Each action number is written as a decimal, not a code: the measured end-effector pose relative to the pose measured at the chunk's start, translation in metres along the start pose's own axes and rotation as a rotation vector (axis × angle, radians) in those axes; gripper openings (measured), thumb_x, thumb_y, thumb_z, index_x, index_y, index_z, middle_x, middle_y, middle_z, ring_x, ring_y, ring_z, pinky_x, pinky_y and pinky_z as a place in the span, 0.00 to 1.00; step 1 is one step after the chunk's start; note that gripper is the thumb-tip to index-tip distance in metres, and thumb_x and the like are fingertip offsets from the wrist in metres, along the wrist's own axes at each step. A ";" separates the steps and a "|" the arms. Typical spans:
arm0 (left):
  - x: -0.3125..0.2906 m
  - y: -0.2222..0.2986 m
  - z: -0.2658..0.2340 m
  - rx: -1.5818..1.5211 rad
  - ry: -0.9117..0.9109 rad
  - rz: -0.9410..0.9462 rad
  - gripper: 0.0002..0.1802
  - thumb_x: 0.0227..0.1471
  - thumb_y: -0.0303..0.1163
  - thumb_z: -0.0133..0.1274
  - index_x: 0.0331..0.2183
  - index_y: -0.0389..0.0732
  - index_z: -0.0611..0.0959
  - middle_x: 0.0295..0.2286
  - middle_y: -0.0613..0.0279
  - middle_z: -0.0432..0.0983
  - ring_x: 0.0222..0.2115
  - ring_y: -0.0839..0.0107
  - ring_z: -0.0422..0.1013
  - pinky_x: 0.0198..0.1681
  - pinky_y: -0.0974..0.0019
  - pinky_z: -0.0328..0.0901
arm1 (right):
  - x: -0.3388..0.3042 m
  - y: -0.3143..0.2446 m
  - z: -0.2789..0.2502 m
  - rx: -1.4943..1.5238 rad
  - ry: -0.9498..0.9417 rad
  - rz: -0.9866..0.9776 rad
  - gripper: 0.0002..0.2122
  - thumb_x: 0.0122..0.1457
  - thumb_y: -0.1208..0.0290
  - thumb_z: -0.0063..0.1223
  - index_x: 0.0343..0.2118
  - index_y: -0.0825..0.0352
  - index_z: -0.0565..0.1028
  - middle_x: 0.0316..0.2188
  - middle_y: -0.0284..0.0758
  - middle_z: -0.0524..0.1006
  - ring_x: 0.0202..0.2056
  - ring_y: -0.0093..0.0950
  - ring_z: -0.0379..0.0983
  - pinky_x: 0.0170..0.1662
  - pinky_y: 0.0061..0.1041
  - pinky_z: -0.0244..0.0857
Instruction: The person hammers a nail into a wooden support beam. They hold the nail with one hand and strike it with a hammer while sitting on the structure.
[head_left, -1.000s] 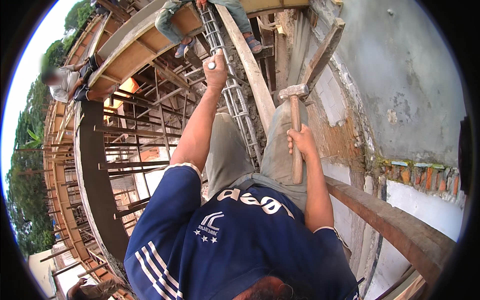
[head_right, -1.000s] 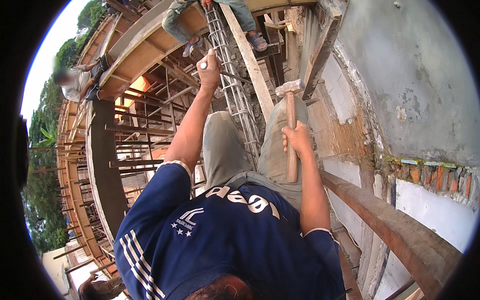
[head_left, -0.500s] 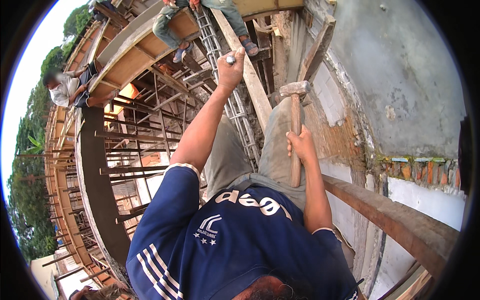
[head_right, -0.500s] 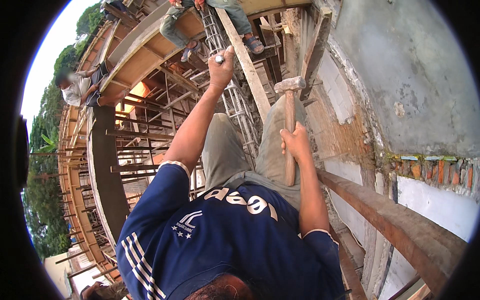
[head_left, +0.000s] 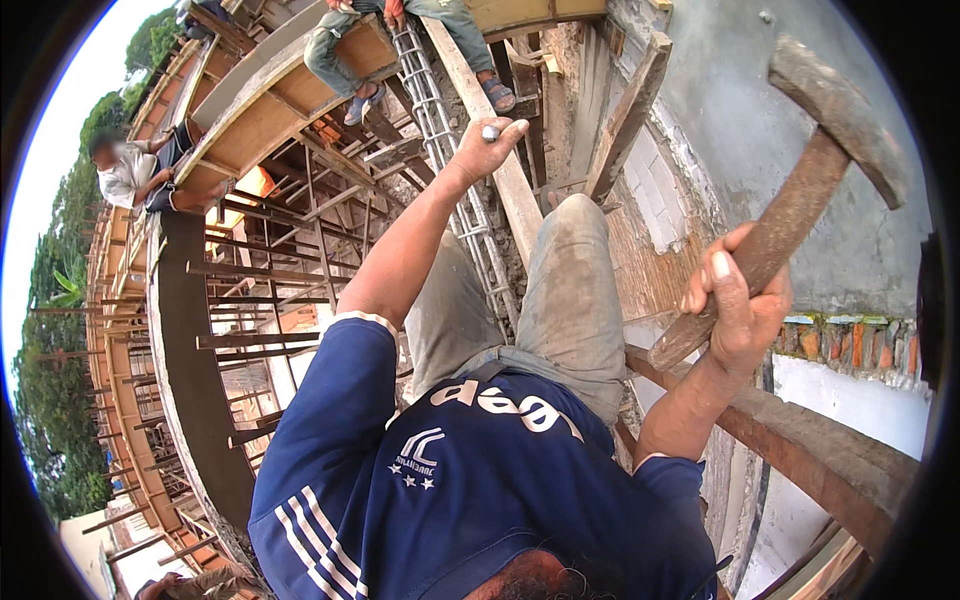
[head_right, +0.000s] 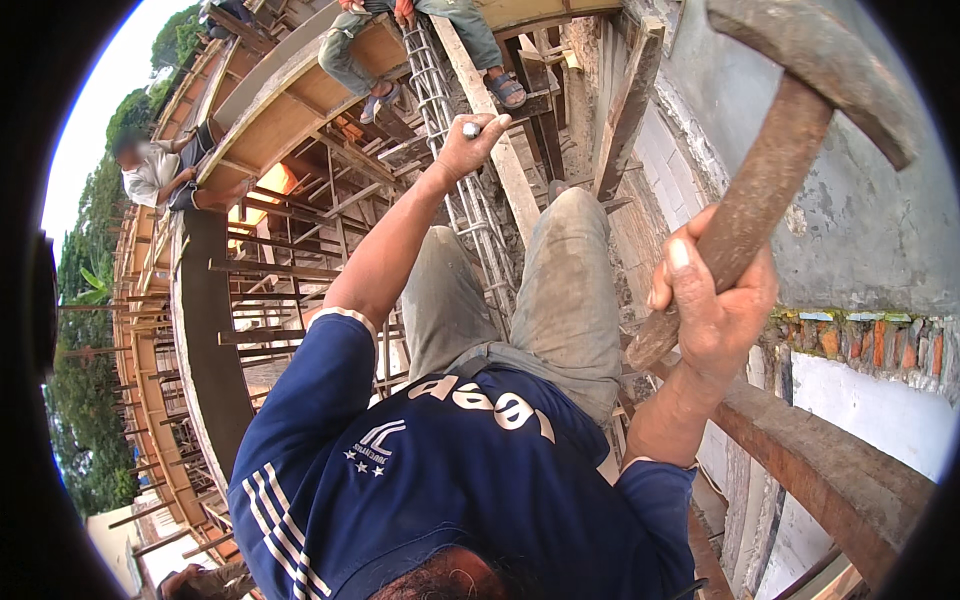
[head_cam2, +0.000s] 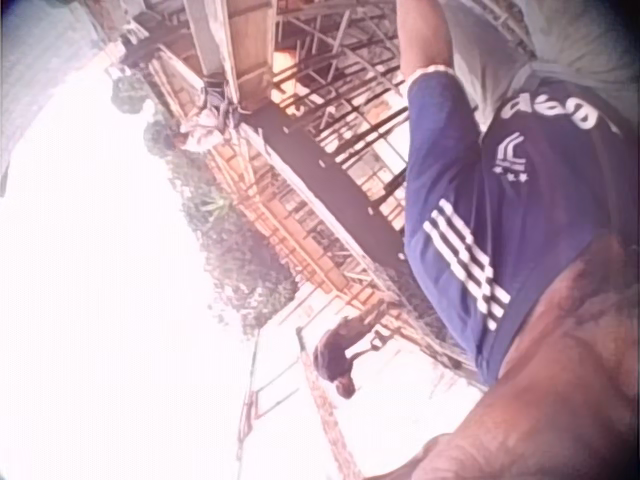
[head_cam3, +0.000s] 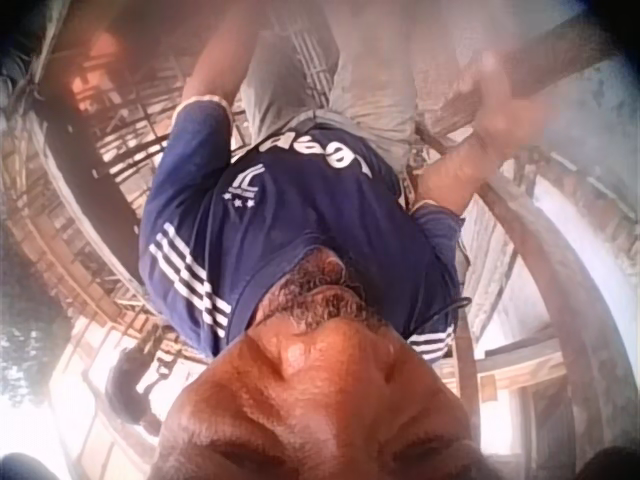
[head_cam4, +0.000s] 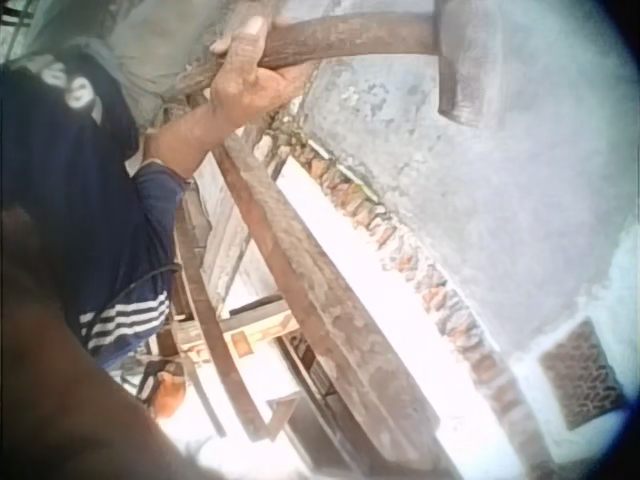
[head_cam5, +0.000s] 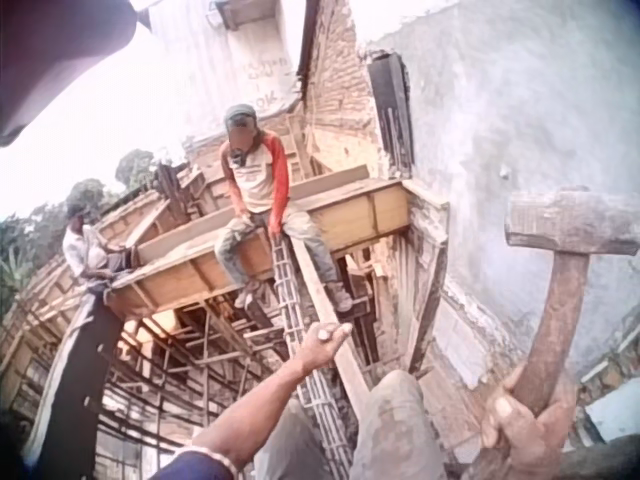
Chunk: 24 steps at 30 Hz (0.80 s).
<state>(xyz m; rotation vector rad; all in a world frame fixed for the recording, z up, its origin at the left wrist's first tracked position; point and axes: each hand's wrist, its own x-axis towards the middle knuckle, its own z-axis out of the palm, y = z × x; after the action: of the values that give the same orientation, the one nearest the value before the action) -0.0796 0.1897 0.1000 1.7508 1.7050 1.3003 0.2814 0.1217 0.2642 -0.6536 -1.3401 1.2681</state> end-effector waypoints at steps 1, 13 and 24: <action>0.008 0.000 0.010 0.017 -0.108 0.021 0.26 0.61 0.38 0.54 0.16 0.36 0.68 0.14 0.69 0.54 0.19 0.80 0.51 0.21 0.65 0.52 | 0.009 -0.030 0.000 -0.027 0.058 -0.124 0.06 0.58 0.79 0.50 0.37 0.71 0.69 0.22 0.35 0.70 0.16 0.20 0.66 0.20 0.20 0.63; -0.004 -0.025 0.013 -0.037 -0.086 -0.260 0.32 0.59 0.52 0.52 0.14 0.37 0.71 0.12 0.70 0.58 0.18 0.79 0.53 0.20 0.61 0.55 | 0.042 -0.029 0.017 0.048 0.177 -0.647 0.08 0.61 0.79 0.43 0.43 0.67 0.67 0.22 0.41 0.68 0.18 0.26 0.64 0.23 0.33 0.66; -0.070 0.019 0.100 0.169 -0.095 0.135 0.22 0.53 0.47 0.52 0.17 0.41 0.74 0.18 0.52 0.74 0.25 0.46 0.72 0.28 0.48 0.66 | -0.013 0.018 -0.025 -0.001 -0.042 -0.196 0.08 0.64 0.76 0.45 0.45 0.67 0.68 0.22 0.36 0.68 0.19 0.24 0.65 0.24 0.28 0.69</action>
<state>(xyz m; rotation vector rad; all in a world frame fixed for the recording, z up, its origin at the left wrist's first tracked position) 0.0226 0.1536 0.0401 2.0209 1.7124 1.1346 0.3027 0.1225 0.2381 -0.4859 -1.4034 1.1284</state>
